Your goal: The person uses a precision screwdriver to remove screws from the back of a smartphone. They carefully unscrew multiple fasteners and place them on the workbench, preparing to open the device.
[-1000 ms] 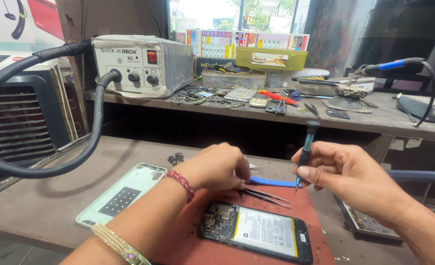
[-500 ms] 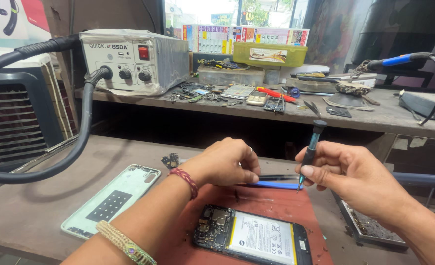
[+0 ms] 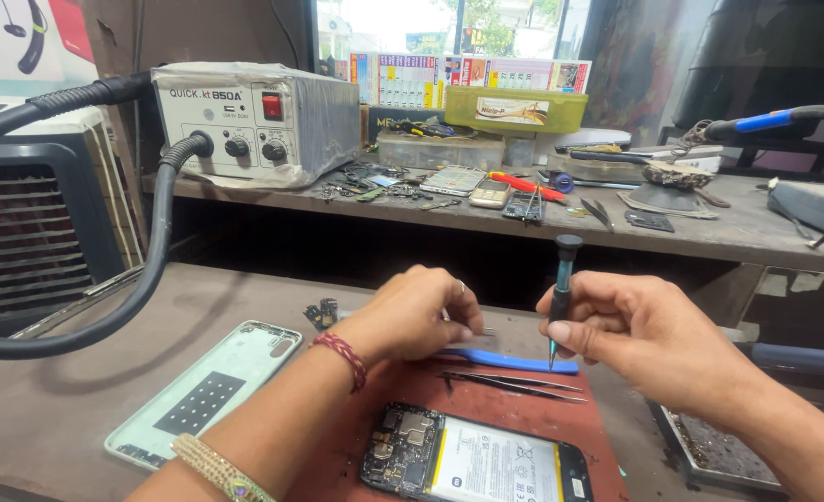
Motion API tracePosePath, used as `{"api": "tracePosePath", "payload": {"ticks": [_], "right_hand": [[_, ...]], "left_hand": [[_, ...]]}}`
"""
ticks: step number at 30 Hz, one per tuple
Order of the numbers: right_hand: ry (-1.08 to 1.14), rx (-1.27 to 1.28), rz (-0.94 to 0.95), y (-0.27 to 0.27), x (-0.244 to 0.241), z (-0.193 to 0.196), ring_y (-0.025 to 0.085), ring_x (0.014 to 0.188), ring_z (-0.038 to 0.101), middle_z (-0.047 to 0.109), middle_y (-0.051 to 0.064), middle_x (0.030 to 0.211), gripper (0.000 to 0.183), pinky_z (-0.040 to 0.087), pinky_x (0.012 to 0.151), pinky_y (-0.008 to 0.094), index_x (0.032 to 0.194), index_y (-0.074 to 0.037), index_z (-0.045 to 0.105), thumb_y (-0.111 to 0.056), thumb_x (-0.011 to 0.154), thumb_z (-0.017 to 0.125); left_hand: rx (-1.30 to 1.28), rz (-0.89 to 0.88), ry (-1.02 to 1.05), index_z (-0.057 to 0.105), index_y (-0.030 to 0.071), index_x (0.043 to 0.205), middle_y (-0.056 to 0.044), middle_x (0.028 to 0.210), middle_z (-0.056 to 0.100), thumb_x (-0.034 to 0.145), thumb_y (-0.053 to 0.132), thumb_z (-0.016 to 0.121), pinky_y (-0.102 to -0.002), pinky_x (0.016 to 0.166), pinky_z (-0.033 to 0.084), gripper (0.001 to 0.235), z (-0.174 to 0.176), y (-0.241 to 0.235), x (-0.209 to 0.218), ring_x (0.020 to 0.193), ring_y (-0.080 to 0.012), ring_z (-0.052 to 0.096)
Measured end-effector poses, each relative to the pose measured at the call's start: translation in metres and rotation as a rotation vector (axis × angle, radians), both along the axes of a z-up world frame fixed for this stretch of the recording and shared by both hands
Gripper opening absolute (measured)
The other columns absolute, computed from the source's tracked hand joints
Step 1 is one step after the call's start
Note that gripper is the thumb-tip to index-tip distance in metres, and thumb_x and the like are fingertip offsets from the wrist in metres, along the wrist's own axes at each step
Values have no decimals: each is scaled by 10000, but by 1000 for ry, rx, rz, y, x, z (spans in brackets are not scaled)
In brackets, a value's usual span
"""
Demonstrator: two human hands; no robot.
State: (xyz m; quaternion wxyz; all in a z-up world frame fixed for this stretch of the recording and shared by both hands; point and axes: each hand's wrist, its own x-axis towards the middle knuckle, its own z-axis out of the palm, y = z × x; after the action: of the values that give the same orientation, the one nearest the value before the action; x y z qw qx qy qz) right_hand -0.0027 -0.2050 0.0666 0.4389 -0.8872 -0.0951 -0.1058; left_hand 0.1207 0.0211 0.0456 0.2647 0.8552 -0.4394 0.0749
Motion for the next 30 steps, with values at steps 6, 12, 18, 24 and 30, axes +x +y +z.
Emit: {"api": "tracePosePath", "payload": {"ticks": [6, 12, 18, 24, 30], "right_hand": [[44, -15, -79, 27, 6, 12, 43, 702, 607, 706, -13, 746, 164, 515, 658, 246, 960, -21, 753, -153, 864, 751], [5, -28, -61, 44, 6, 12, 26, 710, 613, 722, -17, 744, 200, 530, 660, 229, 1021, -64, 752, -167, 850, 763], [31, -69, -76, 31, 9, 5, 60, 767, 571, 686, 27, 802, 169, 529, 697, 256, 1041, -40, 729, -128, 901, 763], [35, -13, -40, 29, 8, 8, 58, 774, 640, 756, 27, 842, 204, 544, 717, 251, 1086, -47, 711, -115, 896, 746], [-27, -36, -72, 25, 3, 5, 57, 788, 668, 771, 14, 833, 258, 572, 736, 251, 1102, -66, 752, -147, 856, 741]], "left_hand": [[146, 13, 59, 800, 164, 1003, -43, 965, 790, 722, 201, 851, -328, 833, 580, 289, 5, 9, 0, 928, -201, 757], [102, 10, -17, 815, 159, 989, -61, 975, 796, 738, 188, 841, -331, 839, 581, 254, 2, 2, 9, 936, -209, 762], [76, 36, 47, 825, 179, 980, -46, 953, 811, 756, 194, 824, -331, 828, 579, 225, 16, 5, 21, 912, -191, 769], [115, 34, 60, 813, 168, 979, -55, 961, 795, 712, 222, 860, -330, 831, 584, 275, 1, -1, 11, 926, -211, 765], [240, -4, -21, 820, 177, 988, -75, 968, 795, 728, 154, 805, -346, 817, 576, 261, -9, -8, 10, 932, -246, 752]]}}
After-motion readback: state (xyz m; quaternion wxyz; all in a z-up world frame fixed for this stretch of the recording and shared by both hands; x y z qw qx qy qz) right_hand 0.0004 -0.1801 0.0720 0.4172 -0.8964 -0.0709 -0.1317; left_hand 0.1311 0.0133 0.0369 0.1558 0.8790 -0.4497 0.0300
